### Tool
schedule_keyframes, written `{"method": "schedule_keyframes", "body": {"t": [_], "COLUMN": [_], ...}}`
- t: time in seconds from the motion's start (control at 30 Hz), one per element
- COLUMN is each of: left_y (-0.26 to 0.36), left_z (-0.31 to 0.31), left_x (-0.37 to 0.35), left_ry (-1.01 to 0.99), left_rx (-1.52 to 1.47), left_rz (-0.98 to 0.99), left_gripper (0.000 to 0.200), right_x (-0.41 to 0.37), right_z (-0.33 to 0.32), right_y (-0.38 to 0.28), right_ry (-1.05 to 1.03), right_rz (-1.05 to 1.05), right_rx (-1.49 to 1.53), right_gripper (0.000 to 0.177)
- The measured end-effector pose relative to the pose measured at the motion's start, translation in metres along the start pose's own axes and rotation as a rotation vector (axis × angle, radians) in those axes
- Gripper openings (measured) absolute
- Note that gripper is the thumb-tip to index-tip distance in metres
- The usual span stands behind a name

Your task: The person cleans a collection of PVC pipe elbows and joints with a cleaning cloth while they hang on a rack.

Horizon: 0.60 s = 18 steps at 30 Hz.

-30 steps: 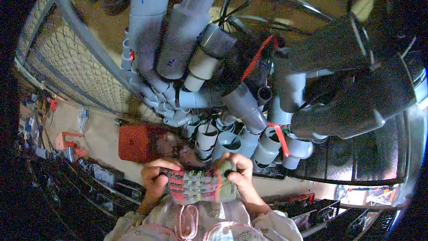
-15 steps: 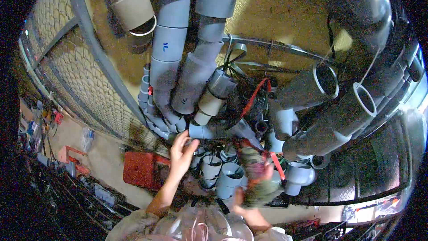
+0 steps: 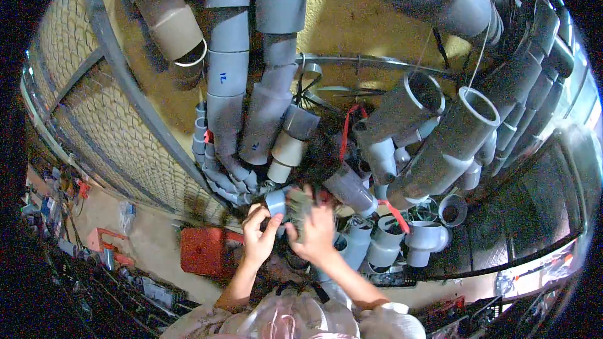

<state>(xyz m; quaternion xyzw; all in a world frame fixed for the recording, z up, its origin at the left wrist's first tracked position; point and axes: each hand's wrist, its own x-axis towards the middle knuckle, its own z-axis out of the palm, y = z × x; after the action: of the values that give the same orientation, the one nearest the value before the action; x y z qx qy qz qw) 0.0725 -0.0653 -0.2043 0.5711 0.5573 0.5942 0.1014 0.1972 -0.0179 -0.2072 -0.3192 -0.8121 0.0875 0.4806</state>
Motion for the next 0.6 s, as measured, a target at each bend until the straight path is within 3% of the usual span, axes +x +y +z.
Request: {"method": "schedule_keyframes", "body": {"t": [0.07,0.1,0.13,0.17,0.23,0.33,0.4,0.47,0.5,0.53,0.57,0.6], "left_y": [-0.009,-0.009,-0.002,0.003,0.007,0.002,-0.003,-0.017,-0.011,-0.020,-0.015,-0.011], "left_z": [0.005,0.001,-0.006,-0.011,-0.011,0.001,0.001,-0.004,-0.009,-0.004,-0.003,-0.001], "left_x": [-0.007,-0.008,-0.007,-0.004,0.003,-0.004,-0.006,-0.014,-0.010,-0.011,-0.009,-0.008], "left_ry": [0.077,0.094,0.087,0.035,0.017,0.031,0.060,0.081,0.026,0.023,0.000,-0.022], "left_rx": [-0.074,-0.169,-0.229,-0.110,0.011,-0.041,-0.022,-0.219,-0.274,-0.240,-0.233,-0.226], "left_rz": [-0.032,-0.121,-0.153,-0.096,0.000,-0.051,-0.087,-0.182,-0.203,-0.151,-0.218,-0.282], "left_gripper": [0.012,0.019,0.011,0.009,0.016,0.017,0.007,0.004,0.010,0.002,0.004,0.010], "right_x": [0.002,-0.005,-0.006,-0.003,-0.001,0.008,0.016,-0.005,-0.008,-0.014,-0.022,-0.019], "right_z": [0.017,0.017,0.017,0.007,-0.007,0.000,0.009,0.020,0.015,0.011,0.016,0.009], "right_y": [-0.019,-0.019,-0.020,-0.008,0.012,0.003,-0.020,-0.012,-0.001,0.015,0.039,0.046], "right_ry": [0.084,0.012,-0.045,-0.096,0.030,0.166,0.175,-0.076,-0.070,-0.066,0.073,0.100], "right_rz": [-0.139,-0.198,-0.262,-0.289,-0.145,0.089,-0.056,-0.306,-0.350,-0.395,-0.420,-0.316], "right_rx": [0.054,0.078,0.101,0.066,0.048,0.100,0.145,0.197,0.187,0.176,0.168,0.201], "right_gripper": [0.049,0.043,0.037,0.035,0.030,0.025,0.028,0.028,0.028,0.030,0.029,0.024]}}
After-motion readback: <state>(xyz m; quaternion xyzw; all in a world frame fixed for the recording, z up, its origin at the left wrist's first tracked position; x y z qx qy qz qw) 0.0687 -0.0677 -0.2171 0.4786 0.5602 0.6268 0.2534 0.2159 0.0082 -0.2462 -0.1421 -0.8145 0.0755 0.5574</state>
